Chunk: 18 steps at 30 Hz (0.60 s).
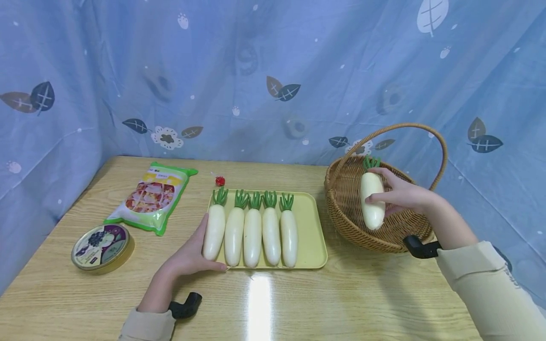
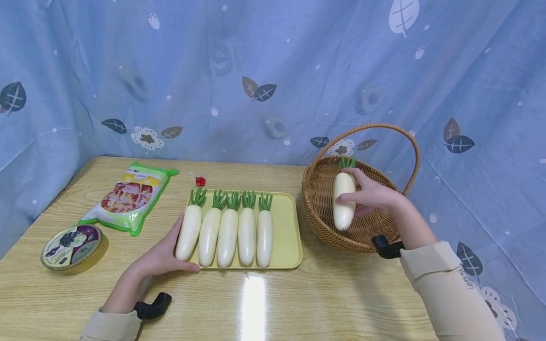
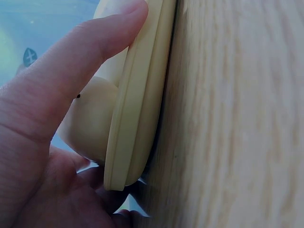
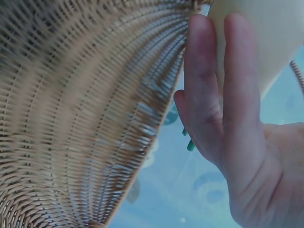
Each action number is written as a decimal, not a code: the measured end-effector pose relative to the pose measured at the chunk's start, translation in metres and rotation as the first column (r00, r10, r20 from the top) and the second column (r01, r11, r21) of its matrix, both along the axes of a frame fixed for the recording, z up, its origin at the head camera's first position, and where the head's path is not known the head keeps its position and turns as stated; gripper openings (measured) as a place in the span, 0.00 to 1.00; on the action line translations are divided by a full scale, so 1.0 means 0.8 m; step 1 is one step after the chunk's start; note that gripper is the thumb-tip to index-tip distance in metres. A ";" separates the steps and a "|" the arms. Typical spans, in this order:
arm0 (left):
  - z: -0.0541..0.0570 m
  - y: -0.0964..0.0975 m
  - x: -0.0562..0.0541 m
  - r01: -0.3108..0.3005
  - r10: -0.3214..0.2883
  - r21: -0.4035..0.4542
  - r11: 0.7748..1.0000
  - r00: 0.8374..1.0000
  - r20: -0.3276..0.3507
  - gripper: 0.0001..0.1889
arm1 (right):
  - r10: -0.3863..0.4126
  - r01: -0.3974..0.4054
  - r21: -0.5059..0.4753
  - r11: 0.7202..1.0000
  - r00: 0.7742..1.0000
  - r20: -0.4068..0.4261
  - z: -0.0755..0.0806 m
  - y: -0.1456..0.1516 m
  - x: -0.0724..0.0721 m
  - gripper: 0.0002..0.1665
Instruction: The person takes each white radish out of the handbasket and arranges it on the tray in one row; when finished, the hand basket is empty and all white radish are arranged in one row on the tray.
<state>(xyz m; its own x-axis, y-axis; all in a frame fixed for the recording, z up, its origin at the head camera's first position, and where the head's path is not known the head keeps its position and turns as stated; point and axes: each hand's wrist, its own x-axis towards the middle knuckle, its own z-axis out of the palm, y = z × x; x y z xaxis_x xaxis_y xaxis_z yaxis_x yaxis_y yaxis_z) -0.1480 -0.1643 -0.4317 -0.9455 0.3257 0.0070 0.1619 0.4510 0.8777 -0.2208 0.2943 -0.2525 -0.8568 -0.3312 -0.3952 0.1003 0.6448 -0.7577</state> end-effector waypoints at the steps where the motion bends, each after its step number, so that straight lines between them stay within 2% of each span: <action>1: 0.000 0.000 0.000 0.001 -0.001 0.000 1.000 1.000 -0.001 0.74 | 0.006 -0.006 -0.009 1.000 1.000 -0.008 0.000 0.000 0.004 0.55; 9: -0.001 0.000 -0.002 0.005 -0.005 0.021 1.000 1.000 -0.006 0.74 | 0.022 -0.025 -0.066 0.997 0.999 -0.049 0.000 -0.005 0.031 0.53; 18: 0.000 0.000 -0.001 0.003 -0.003 0.026 1.000 1.000 -0.011 0.74 | 0.040 -0.048 -0.072 0.996 0.993 -0.110 0.000 -0.011 0.058 0.51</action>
